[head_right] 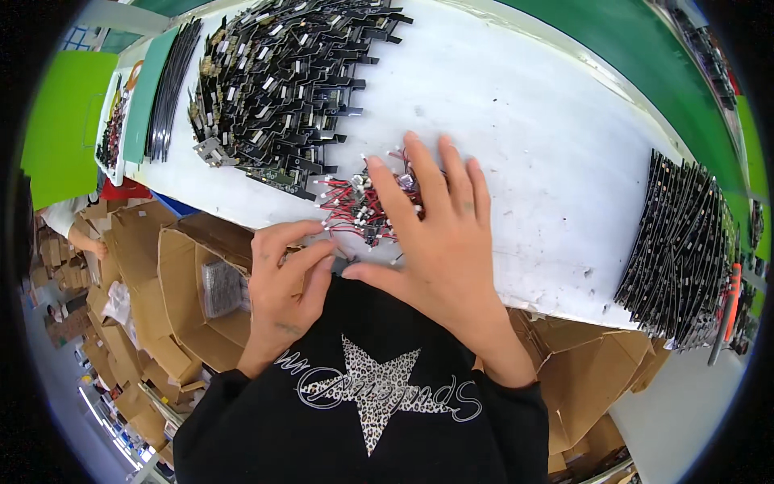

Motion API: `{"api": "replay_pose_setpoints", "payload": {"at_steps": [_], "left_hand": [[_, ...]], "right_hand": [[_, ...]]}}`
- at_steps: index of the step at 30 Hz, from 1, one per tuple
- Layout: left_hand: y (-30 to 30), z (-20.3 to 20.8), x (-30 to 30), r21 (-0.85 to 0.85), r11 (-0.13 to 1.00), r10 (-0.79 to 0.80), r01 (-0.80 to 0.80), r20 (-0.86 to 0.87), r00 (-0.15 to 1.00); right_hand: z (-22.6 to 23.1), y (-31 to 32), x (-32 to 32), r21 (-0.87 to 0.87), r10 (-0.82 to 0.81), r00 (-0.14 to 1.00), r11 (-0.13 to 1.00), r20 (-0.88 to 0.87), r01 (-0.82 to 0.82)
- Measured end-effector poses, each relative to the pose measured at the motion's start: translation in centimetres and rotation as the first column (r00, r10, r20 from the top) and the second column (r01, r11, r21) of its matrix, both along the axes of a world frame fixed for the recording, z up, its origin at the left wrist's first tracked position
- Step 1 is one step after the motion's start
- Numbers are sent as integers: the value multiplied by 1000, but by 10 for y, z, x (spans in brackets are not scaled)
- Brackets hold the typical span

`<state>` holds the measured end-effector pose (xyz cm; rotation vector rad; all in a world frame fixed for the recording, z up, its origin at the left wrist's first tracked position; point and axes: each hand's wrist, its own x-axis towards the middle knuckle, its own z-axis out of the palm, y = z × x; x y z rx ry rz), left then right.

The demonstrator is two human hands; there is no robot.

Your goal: The recorder is assembling and organizing printed circuit boards (PCBs) by connecting wires and stacking them at a factory workstation.

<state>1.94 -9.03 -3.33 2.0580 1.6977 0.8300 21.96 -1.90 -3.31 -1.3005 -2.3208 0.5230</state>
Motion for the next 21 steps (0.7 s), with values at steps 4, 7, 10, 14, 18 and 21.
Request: {"api": "replay_pose_setpoints", "payload": {"at_steps": [4,7,10,14,18,21], "left_hand": [[3,0,-1,-34,999,-33,35,69,997],[2,-5,-2,-5,1000,-28,29,132,991],[0,-8,-3,6,1000,-22,21,177,984],[3,-11,-9,38,998,-63,57,186,981],[4,-14,-15,32,997,-77,72,206,975],[7,-13,-26,35,992,-124,119,350,929]], "right_hand": [[-2,4,-19,6,41,999,999,22,-41],[-3,5,-26,55,41,998,998,43,-43],[-4,4,-29,56,16,999,998,31,-18],[-6,4,-28,55,25,1000,998,18,-26],[-7,6,-29,69,41,999,997,21,-42],[-12,8,-28,136,70,997,989,-21,-66]]}}
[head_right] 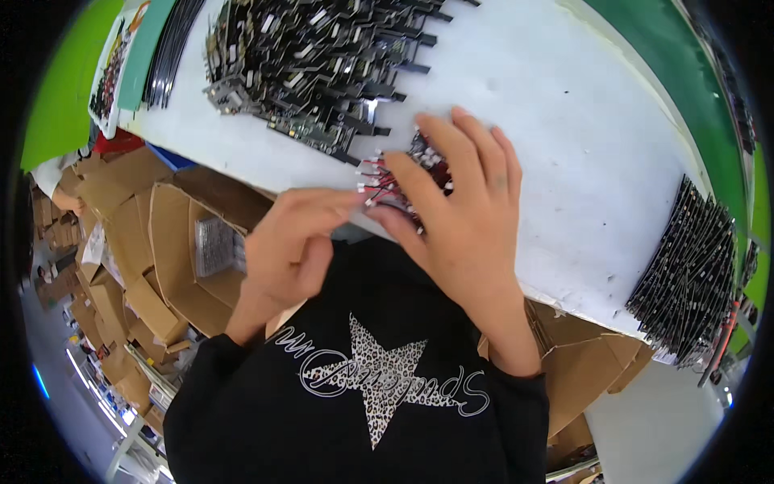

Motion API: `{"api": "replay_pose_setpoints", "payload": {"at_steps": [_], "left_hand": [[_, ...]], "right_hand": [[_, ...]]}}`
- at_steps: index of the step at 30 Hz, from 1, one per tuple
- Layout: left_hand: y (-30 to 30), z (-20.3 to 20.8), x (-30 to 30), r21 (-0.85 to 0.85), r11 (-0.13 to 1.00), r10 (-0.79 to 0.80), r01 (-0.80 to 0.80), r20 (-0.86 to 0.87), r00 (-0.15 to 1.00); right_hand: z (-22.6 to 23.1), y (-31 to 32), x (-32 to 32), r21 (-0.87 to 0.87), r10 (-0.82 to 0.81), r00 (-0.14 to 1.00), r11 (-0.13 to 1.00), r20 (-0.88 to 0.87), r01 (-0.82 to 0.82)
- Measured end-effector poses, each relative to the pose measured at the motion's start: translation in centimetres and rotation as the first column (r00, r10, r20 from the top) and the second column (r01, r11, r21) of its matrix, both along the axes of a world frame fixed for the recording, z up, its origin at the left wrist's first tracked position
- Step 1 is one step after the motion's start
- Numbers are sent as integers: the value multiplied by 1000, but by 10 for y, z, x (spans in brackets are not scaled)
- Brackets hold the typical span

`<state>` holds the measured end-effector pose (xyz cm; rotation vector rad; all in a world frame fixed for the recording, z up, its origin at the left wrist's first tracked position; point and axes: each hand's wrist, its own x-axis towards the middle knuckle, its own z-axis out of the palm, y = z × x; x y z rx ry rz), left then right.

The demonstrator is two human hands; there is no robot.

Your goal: The recorder is assembling and organizing printed circuit boards (PCBs) by connecting wires and stacking them at a factory workstation.

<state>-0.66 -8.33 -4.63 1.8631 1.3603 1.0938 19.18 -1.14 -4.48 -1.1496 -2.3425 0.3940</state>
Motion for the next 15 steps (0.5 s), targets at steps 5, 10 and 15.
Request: {"api": "replay_pose_setpoints", "payload": {"at_steps": [5,10,15], "left_hand": [[-8,-3,-23,60,969,220,-238,212,952],[-27,-10,-35,89,912,373,-401,231,899],[-45,-14,-39,81,884,445,-461,158,882]], "right_hand": [[3,-1,-1,-18,-10,1000,1000,22,10],[3,-1,-3,38,7,997,999,73,-10],[-2,-1,-2,124,-2,1000,992,-4,2]]}}
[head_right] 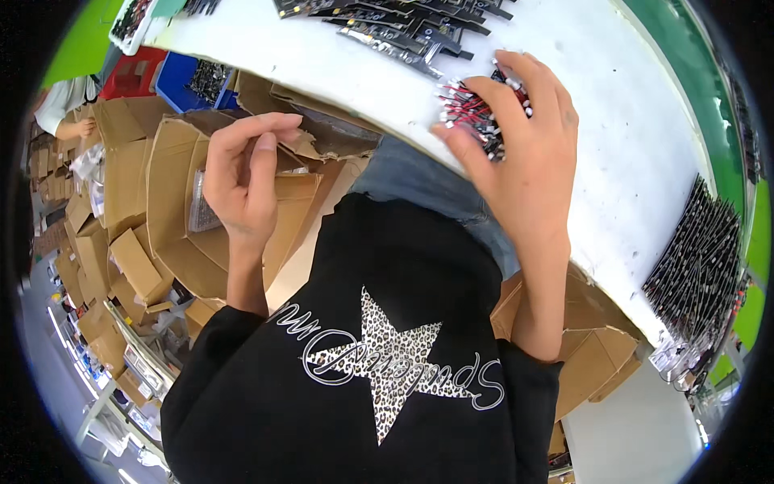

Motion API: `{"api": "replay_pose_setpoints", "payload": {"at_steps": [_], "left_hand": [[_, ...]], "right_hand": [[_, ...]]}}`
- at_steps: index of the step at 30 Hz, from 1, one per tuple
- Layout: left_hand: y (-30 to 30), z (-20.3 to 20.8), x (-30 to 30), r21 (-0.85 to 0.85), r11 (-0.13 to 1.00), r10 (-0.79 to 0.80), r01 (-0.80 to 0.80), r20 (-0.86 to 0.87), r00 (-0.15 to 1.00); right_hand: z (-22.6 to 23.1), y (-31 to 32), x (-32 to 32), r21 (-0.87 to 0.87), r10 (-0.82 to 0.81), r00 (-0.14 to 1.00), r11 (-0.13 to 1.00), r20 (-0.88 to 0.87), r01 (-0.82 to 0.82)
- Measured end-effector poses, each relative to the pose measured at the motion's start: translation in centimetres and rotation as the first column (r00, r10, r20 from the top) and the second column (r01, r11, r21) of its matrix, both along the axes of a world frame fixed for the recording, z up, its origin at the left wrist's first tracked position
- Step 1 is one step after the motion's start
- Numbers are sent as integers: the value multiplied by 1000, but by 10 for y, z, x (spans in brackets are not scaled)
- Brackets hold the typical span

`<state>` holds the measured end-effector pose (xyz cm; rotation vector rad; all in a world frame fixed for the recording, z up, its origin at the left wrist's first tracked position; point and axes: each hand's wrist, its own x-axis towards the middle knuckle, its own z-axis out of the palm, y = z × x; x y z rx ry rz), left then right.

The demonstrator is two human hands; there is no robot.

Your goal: The recorder is assembling and organizing printed circuit boards (PCBs) by connecting wires and stacking them at a factory workstation.

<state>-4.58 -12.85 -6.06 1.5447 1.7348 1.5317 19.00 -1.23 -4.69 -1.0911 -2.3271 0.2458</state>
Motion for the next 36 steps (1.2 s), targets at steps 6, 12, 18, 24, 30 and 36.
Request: {"api": "replay_pose_setpoints", "payload": {"at_steps": [6,12,18,24,30,36], "left_hand": [[-15,0,-7,24,998,52,-54,69,996],[-26,2,-20,48,990,129,-134,89,988],[-34,-13,-27,-3,990,143,-144,146,979],[-32,-23,-30,-78,982,183,-171,181,966],[-23,-33,-32,-166,976,177,-140,234,956],[-18,-42,-25,-216,973,144,-78,308,941]], "right_hand": [[-2,-2,-1,88,27,1000,996,-10,-26],[0,-6,-3,149,39,999,988,7,-39],[3,-9,-4,139,27,998,990,61,-36],[6,-3,-3,107,37,995,993,90,-46],[8,3,3,26,57,995,998,81,-60],[22,11,11,-207,-9,997,978,-81,-8]]}}
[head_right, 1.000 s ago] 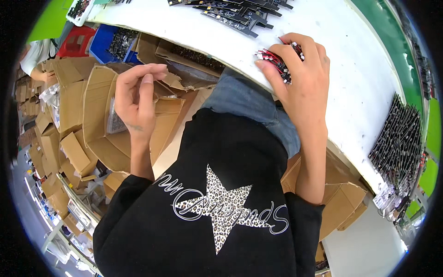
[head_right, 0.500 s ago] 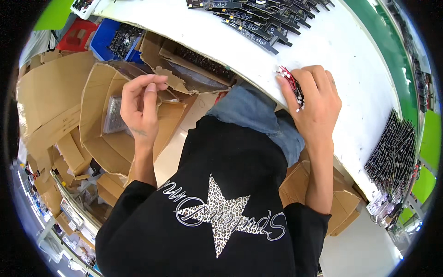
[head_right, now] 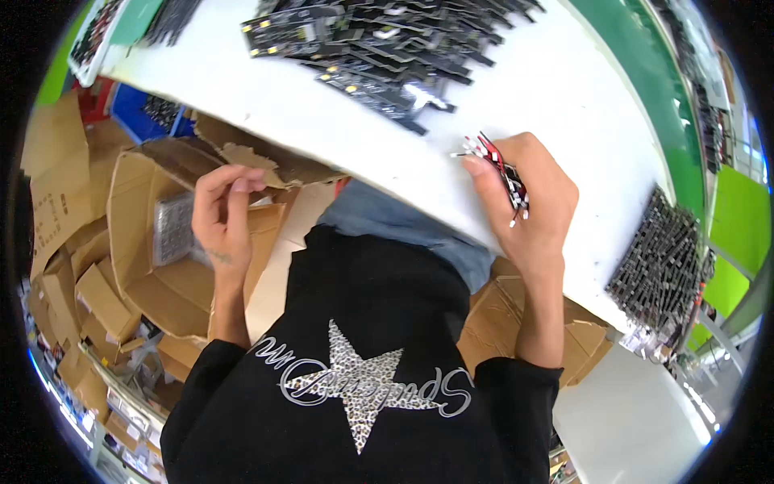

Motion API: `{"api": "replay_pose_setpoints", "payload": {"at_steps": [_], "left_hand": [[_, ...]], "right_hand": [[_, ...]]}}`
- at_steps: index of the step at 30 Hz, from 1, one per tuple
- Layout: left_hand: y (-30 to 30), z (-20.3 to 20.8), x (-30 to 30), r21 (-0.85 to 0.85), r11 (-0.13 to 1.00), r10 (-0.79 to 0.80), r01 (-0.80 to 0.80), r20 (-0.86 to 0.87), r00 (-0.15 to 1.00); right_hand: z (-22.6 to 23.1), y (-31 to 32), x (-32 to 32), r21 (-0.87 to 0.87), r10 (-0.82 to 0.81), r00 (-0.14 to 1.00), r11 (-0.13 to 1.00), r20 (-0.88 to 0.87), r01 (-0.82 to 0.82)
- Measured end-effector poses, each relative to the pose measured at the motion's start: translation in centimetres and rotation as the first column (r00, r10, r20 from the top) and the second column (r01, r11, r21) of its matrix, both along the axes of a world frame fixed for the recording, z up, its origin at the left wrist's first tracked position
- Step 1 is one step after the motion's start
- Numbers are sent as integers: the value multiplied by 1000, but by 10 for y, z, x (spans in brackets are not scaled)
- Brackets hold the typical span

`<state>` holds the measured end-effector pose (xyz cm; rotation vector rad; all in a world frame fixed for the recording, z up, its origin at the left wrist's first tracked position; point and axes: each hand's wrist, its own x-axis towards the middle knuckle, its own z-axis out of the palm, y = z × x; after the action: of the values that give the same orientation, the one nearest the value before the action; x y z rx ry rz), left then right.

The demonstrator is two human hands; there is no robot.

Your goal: The recorder is assembling and organizing printed circuit boards (PCBs) by connecting wires and stacking them at a factory workstation.

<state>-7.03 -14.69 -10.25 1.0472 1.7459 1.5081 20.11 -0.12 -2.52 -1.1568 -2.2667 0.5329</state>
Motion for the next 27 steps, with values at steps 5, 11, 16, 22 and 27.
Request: {"api": "replay_pose_setpoints", "payload": {"at_steps": [5,11,16,22,27], "left_hand": [[6,2,12,-6,998,-59,60,12,998],[20,13,52,-75,945,-310,317,90,946],[46,44,98,204,737,-499,645,-479,722],[104,56,156,127,650,-491,749,-682,542],[111,47,158,65,552,-561,831,-709,428]], "right_hand": [[3,15,25,-370,-353,860,904,-368,213],[6,33,51,-585,-511,460,811,-726,-22],[2,30,71,-562,-501,287,805,-816,-192],[-9,26,98,-362,-511,-142,754,-848,-549],[-15,16,101,-308,-518,-270,772,-812,-555]]}}
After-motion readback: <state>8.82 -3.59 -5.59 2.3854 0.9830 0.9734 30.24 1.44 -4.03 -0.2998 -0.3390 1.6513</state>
